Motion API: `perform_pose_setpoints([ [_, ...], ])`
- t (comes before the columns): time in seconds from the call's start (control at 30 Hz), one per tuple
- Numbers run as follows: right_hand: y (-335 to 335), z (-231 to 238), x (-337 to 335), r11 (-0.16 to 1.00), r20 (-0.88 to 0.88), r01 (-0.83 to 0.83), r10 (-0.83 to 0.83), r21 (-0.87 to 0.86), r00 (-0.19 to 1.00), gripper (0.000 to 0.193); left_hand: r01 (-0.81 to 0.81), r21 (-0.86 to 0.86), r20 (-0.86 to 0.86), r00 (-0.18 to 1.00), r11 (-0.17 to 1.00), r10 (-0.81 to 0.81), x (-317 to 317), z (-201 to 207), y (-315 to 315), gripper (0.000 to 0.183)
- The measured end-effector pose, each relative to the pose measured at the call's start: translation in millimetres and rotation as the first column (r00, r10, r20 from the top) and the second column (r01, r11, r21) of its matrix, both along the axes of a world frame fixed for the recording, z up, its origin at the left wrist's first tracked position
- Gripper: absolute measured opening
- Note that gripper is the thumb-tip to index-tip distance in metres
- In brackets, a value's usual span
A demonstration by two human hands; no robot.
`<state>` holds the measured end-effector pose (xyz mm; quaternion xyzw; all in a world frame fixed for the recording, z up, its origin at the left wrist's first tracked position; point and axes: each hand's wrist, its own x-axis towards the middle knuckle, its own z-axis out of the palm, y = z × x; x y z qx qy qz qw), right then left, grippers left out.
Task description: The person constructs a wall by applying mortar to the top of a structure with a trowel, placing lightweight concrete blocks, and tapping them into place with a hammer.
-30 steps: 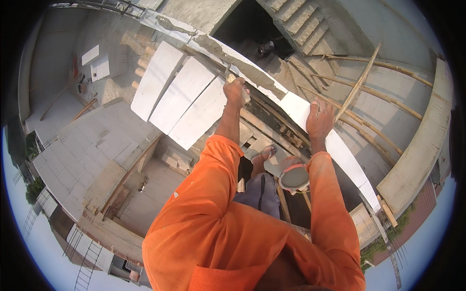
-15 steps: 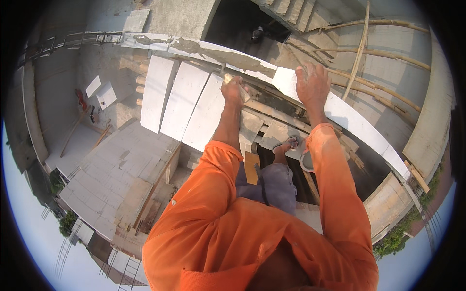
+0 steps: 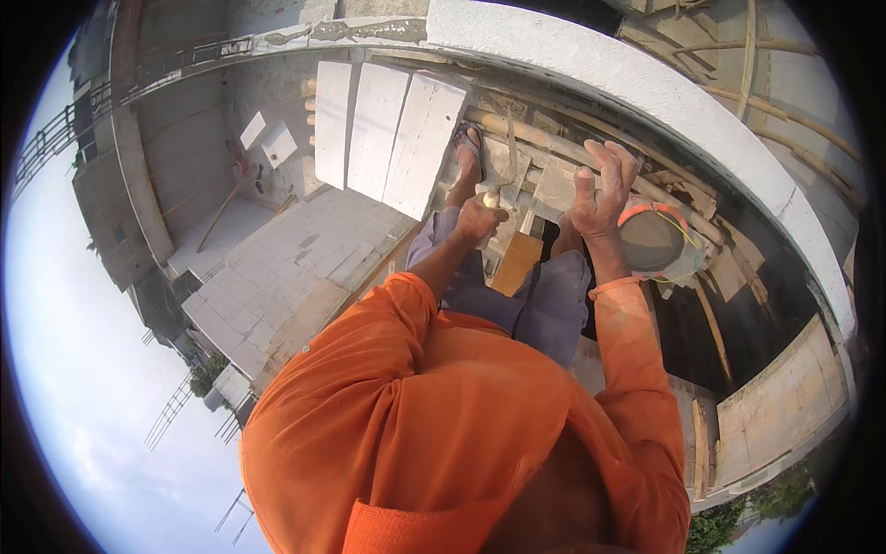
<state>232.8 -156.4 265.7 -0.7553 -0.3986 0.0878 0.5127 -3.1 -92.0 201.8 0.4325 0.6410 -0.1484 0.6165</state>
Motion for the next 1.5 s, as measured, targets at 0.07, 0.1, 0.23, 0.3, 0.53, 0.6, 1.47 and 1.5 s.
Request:
perform_pose_setpoints([
  [0.07,-99,-24,-19,0.964,-0.215,-0.018,-0.041,-0.264,0.976,0.033,0.296,-0.051,-0.063,0.952,0.954,-0.299,31,-12,-33,0.038],
  [0.1,-141,-34,-36,0.928,-0.355,-0.065,-0.075,-0.366,0.932,0.032,0.464,0.043,0.022,0.885,0.885,-0.465,39,-24,-48,0.043],
  [0.23,-257,-67,-111,0.763,-0.342,-0.112,-0.15,-0.637,0.928,0.041,0.865,0.16,0.008,0.48,0.475,-0.877,109,-71,-105,0.057],
  [0.3,-277,-78,-133,0.73,-0.376,-0.07,-0.265,-0.68,0.888,0.044,0.965,0.183,-0.022,0.193,0.185,-0.981,164,-82,-135,0.059],
  [0.53,-278,-96,-131,0.627,-0.467,-0.096,-0.461,-0.773,0.754,0.052,0.905,0.228,-0.3,-0.284,-0.358,-0.911,230,-198,-238,0.042],
  [0.6,-280,-93,-135,0.614,-0.512,-0.13,-0.501,-0.778,0.698,0.055,0.905,0.213,-0.334,-0.286,-0.368,-0.898,236,-211,-264,0.038],
  [1.47,-167,-54,-82,0.817,-0.105,0.095,-0.186,-0.569,0.977,0.03,0.877,0.256,0.055,0.407,0.407,-0.912,51,-62,24,0.048],
  [1.5,-131,-40,-62,0.853,-0.026,0.088,-0.118,-0.514,0.993,0.032,0.827,0.276,0.024,0.503,0.49,-0.864,27,-54,52,0.049],
])
